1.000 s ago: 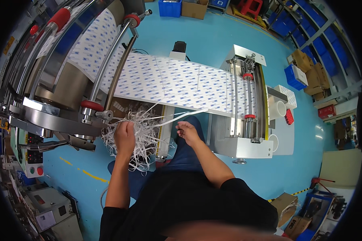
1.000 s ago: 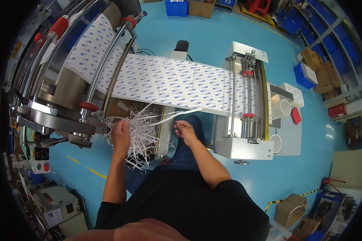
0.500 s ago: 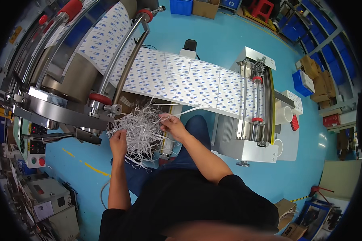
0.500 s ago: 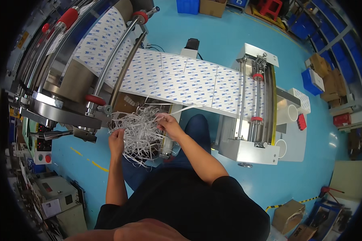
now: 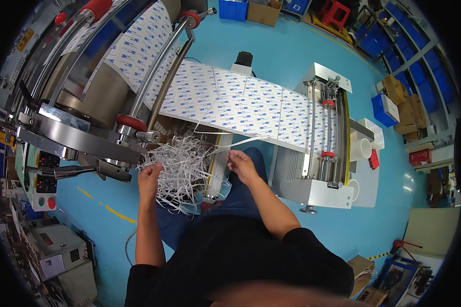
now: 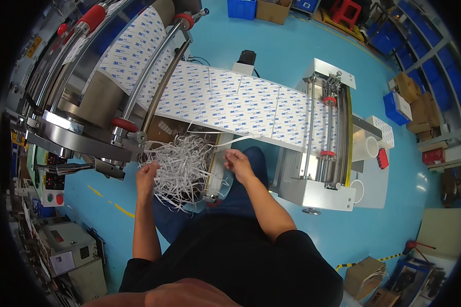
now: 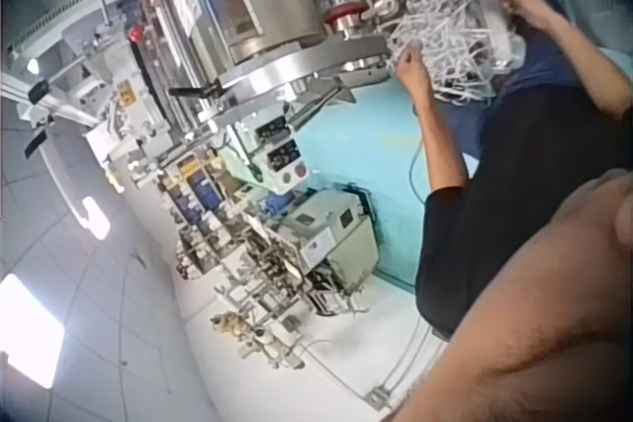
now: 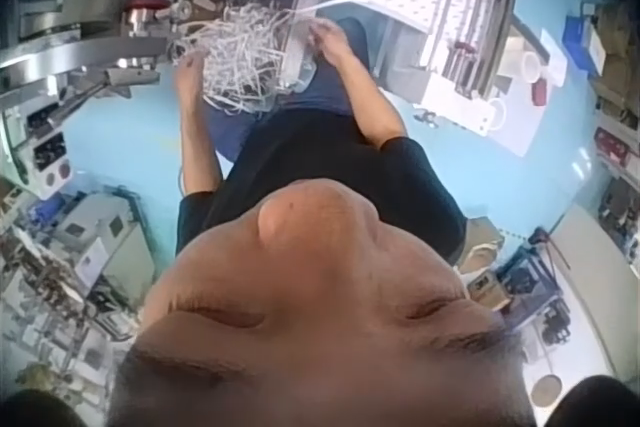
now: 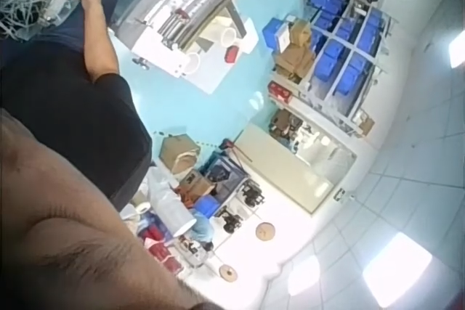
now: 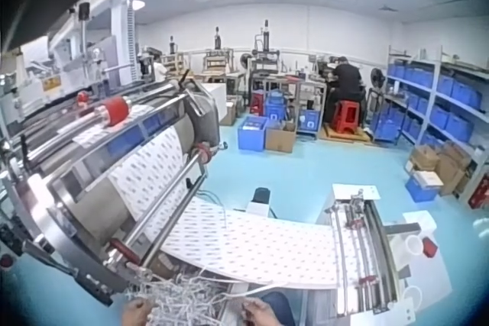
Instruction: Operating an industrial label cutting or processing machine by using a touchscreen interface and clearing scrap material from the feed mechanism.
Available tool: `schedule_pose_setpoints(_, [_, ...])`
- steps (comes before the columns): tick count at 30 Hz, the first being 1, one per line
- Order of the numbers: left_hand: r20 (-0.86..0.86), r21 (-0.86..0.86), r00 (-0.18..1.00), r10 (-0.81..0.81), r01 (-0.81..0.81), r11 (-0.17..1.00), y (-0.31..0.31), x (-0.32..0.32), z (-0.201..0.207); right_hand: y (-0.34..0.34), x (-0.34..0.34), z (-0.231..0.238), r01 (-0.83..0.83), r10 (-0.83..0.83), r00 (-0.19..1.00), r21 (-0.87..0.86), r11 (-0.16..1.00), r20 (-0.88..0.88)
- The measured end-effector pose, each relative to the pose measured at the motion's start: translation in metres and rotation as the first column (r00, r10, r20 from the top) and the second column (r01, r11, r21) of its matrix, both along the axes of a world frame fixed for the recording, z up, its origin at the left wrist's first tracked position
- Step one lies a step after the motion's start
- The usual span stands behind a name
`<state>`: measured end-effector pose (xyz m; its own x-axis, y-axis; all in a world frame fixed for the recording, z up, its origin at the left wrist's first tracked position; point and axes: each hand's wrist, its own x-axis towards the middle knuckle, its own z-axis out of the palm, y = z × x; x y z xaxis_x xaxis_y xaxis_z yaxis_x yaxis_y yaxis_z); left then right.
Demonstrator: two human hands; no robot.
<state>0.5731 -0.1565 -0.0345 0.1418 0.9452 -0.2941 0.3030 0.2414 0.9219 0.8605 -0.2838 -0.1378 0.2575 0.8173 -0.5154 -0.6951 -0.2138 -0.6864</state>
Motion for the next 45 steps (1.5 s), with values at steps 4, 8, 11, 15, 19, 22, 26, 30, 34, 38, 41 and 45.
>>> schedule_pose_setpoints(4, [0.102, 0.000, 0.995, 0.006, -0.006, 1.000, 0.000, -0.003, -0.002, -0.015, 0.019, -0.011, 0.094, -0.093, 0.996, -0.069, 0.993, 0.013])
schedule_pose_setpoints(8, [0.181, 0.024, 0.983, -0.034, 0.030, 0.999, -0.001, -0.004, 0.006, -0.024, 0.028, -0.027, 0.095, -0.088, 0.994, -0.124, 0.988, 0.059])
schedule_pose_setpoints(11, [0.251, 0.029, 0.962, -0.105, 0.101, 0.994, 0.001, -0.012, 0.006, -0.028, 0.028, -0.039, 0.105, -0.097, 0.994, -0.156, 0.982, 0.058])
schedule_pose_setpoints(15, [0.214, -0.028, 0.968, -0.130, 0.140, 0.990, 0.010, -0.033, 0.008, -0.023, 0.019, -0.049, 0.121, -0.115, 0.992, -0.183, 0.976, 0.044])
schedule_pose_setpoints(19, [0.257, 0.000, 0.949, -0.183, 0.189, 0.982, 0.047, -0.089, 0.000, 0.014, -0.009, -0.048, 0.114, -0.107, 0.993, -0.175, 0.978, 0.049])
schedule_pose_setpoints(22, [0.270, -0.006, 0.949, -0.166, 0.174, 0.985, 0.079, -0.135, -0.014, 0.044, -0.032, -0.048, 0.121, -0.118, 0.993, -0.174, 0.977, 0.030])
schedule_pose_setpoints(26, [0.236, -0.039, 0.961, -0.141, 0.155, 0.987, 0.090, -0.170, -0.032, 0.088, -0.071, -0.015, 0.038, -0.034, 0.998, -0.078, 0.996, 0.053])
schedule_pose_setpoints(30, [0.300, -0.097, 0.949, -0.095, 0.129, 0.987, 0.088, -0.182, -0.051, 0.134, -0.115, 0.036, -0.150, 0.153, 0.988, 0.309, 0.939, 0.016])
schedule_pose_setpoints(34, [0.420, -0.175, 0.906, -0.053, 0.139, 0.975, 0.093, -0.185, -0.052, 0.164, -0.140, 0.063, -0.186, 0.245, 0.967, 0.465, 0.865, -0.068])
schedule_pose_setpoints(38, [0.440, -0.225, 0.897, -0.044, 0.158, 0.961, 0.089, -0.180, -0.040, 0.170, -0.144, 0.049, -0.226, 0.255, 0.967, 0.406, 0.885, -0.018])
schedule_pose_setpoints(41, [0.435, -0.241, 0.900, -0.037, 0.156, 0.958, 0.088, -0.190, -0.039, 0.166, -0.146, 0.061, -0.124, 0.188, 0.976, 0.422, 0.898, -0.112])
schedule_pose_setpoints(45, [0.438, -0.246, 0.895, -0.087, 0.213, 0.946, 0.086, -0.200, -0.047, 0.170, -0.142, 0.060, -0.101, 0.129, 0.991, 0.403, 0.910, -0.044])
